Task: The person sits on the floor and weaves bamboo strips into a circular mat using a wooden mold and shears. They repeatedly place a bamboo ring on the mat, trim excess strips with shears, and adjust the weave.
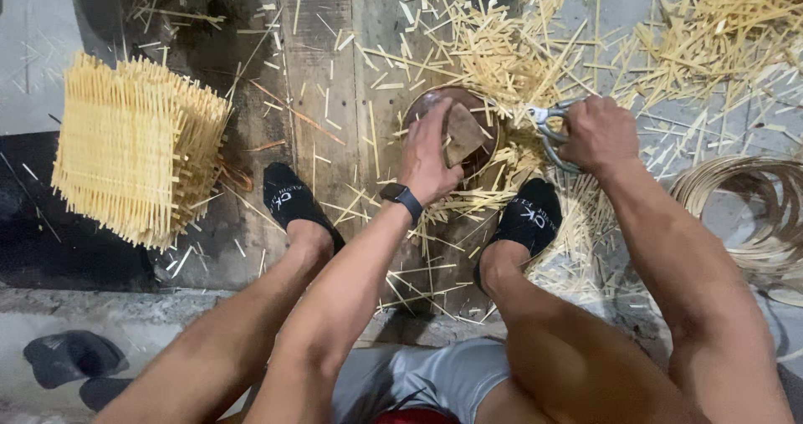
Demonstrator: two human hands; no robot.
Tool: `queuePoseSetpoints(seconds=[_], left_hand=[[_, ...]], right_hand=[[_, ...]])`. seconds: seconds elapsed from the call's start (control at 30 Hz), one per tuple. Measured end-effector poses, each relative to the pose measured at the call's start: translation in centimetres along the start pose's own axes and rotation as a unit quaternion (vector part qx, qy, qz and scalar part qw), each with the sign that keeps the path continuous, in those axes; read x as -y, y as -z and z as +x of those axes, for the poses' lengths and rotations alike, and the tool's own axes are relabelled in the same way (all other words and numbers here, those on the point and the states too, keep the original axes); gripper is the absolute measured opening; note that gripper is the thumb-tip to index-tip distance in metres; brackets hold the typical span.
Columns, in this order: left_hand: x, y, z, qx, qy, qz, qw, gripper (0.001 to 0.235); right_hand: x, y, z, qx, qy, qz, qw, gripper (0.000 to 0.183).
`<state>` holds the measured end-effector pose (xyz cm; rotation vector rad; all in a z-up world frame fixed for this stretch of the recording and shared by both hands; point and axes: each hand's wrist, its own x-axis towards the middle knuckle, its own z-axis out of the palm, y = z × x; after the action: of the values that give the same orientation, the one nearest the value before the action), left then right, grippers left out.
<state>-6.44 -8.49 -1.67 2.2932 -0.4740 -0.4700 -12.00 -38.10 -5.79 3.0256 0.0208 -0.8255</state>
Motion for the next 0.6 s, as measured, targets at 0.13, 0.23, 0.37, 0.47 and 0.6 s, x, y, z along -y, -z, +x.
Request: queuePoseSetpoints(seconds=[0.13, 0.23, 0.37, 0.47, 0.6], left_hand=[[0.7, 0.5, 0.7, 0.060, -0.017, 0.001, 0.998, 0.095], [0.7, 0.9, 1.2, 0.075, -0.048, 0.000, 0.996, 0.096], [0.3, 1.2, 0.6, 0.093, 0.015, 0.067, 0.993, 0.103], [0.0, 1.2, 0.4, 0.108, 0.015, 0.046, 0.993, 0.103], [-0.2, 1.1, 1.1, 0.131, -0.031, 0.080, 0.988, 0.098]], right_hand=[[0.5, 0.1, 0.7, -0.044, 0.006, -0.007, 0.999, 0.061], [1.5, 0.4, 1.6, -0.061, 0.026, -0.043, 0.997, 0.063], [0.2, 0.3, 1.1, 0.077, -0.031, 0.020, 0.996, 0.047], [-1.0, 0.1, 0.5, 0.060, -0.040, 0.033, 0.997, 0.053], [0.3, 0.5, 1.1, -0.092, 0.049, -0.030, 0.994, 0.069]])
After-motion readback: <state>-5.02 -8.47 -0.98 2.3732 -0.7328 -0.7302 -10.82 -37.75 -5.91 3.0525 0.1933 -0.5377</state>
